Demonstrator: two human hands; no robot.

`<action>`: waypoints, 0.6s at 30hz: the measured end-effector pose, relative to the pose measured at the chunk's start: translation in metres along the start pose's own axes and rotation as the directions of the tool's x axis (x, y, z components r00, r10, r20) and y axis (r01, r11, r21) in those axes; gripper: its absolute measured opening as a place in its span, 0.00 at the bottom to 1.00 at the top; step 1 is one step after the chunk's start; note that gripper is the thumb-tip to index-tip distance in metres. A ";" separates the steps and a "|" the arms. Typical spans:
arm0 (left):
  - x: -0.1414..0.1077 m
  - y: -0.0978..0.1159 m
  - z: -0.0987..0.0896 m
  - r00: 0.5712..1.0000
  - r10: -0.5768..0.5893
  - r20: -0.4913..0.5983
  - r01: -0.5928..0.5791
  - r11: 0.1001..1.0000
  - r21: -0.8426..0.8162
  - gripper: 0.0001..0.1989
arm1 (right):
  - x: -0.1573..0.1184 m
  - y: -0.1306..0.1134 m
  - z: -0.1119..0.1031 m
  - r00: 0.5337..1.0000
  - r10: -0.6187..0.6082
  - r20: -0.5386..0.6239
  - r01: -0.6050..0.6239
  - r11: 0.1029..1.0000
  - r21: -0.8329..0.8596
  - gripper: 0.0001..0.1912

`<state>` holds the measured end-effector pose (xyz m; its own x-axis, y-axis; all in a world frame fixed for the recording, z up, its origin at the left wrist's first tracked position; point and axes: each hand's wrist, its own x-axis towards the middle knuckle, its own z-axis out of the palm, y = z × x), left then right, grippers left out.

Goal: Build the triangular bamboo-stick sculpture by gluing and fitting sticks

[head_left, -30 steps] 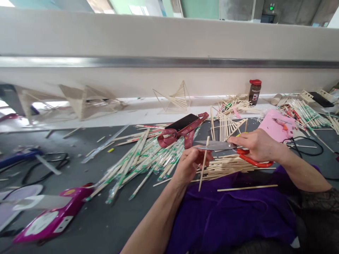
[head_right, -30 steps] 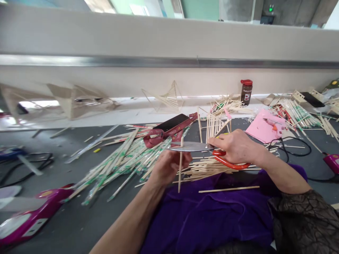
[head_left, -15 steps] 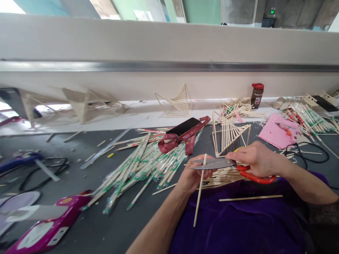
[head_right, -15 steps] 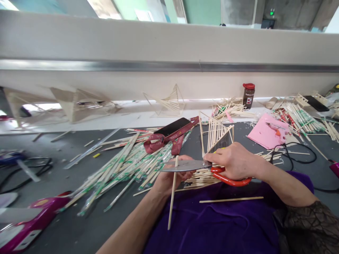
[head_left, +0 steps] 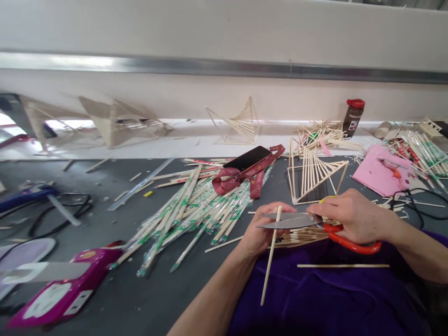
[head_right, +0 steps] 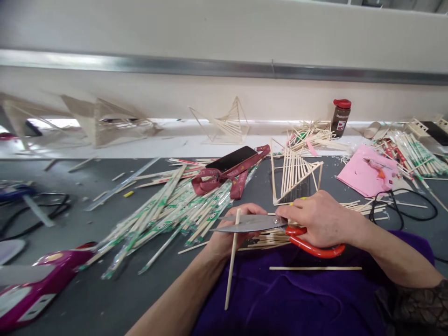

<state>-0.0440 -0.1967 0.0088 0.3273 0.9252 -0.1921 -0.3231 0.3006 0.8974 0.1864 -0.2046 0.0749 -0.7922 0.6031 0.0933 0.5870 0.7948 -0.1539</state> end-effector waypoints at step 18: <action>-0.011 0.002 -0.011 0.940 -0.155 -0.303 0.116 0.983 -0.145 0.10 | 0.018 0.007 -0.002 0.985 0.108 0.135 -0.114 0.993 0.038 0.16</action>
<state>-0.0580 -0.2036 0.0081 0.0892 0.8935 -0.4401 -0.4083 0.4359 0.8021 0.1770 -0.1882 0.0776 -0.7395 0.6707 -0.0579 0.6667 0.7178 -0.2007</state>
